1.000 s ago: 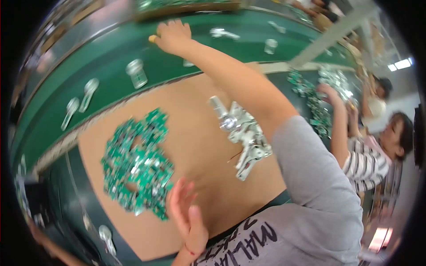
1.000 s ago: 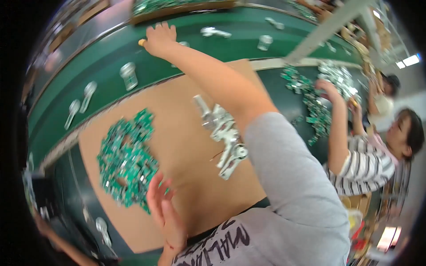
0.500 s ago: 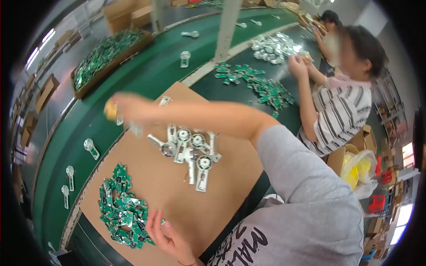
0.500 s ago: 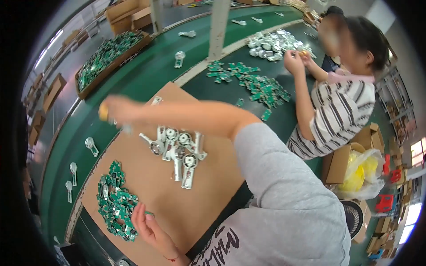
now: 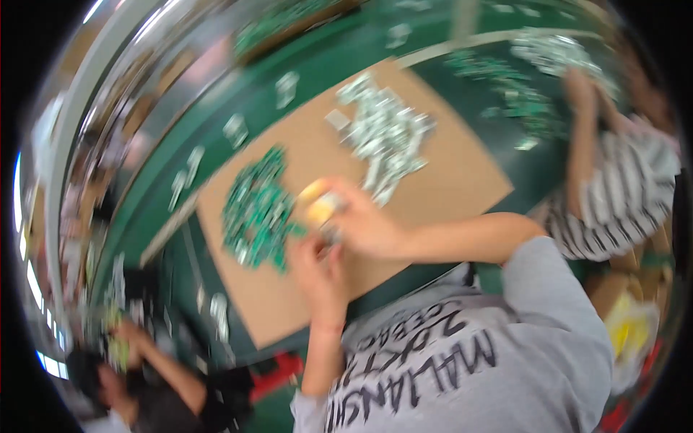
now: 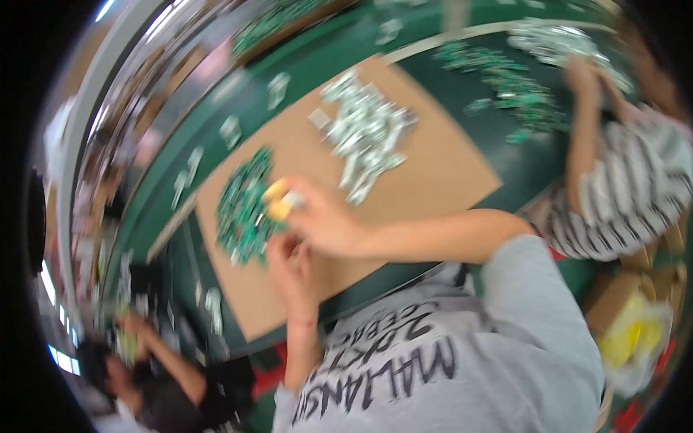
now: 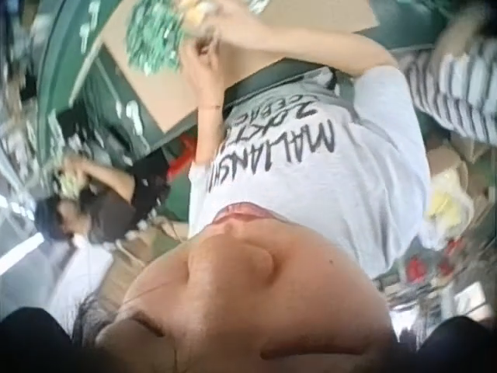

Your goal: The person assembles small printed circuit boards and electronic components into plastic housings by hand, connecting them with wires.

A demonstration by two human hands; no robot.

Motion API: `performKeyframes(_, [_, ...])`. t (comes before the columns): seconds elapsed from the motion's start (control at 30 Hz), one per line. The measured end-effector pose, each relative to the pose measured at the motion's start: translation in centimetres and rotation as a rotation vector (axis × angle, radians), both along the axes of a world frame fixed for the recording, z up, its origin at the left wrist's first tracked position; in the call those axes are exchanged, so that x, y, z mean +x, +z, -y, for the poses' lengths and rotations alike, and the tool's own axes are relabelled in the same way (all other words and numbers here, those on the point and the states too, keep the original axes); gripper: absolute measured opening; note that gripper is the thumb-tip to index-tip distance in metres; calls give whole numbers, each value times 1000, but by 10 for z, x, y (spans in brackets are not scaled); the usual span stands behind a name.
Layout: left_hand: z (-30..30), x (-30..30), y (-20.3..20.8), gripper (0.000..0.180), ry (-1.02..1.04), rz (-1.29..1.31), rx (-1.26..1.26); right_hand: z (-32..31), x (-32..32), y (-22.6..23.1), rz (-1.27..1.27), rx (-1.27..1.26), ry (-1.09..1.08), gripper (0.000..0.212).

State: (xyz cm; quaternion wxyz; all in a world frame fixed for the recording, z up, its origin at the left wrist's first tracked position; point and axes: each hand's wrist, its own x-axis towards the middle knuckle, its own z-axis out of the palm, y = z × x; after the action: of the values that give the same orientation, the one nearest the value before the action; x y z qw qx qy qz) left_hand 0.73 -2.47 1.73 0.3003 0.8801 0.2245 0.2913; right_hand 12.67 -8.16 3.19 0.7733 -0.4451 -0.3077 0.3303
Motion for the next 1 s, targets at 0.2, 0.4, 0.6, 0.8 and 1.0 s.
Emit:
performKeyframes(0.2, [4, -10, 5, 10, -9, -43, 280, 22, -15, 0, -84, -127, 63, 20])
performKeyframes(0.4, [8, -8, -13, 11, 85, -111, 379, 22, -9, -15, -406, -233, 56, 23])
performKeyframes(0.6, [6, -11, -15, 10, 160, -32, 299, 15, -16, -10, -426, -269, -19, 23])
performKeyframes(0.8, [-9, -22, -12, 9, -3, 7, -86, 27, 2, -21, 1142, -321, 73, 29])
performKeyframes(1.0, [-14, -34, -9, 18, -40, -83, -394, 25, -9, -33, 1141, -358, 105, 29])
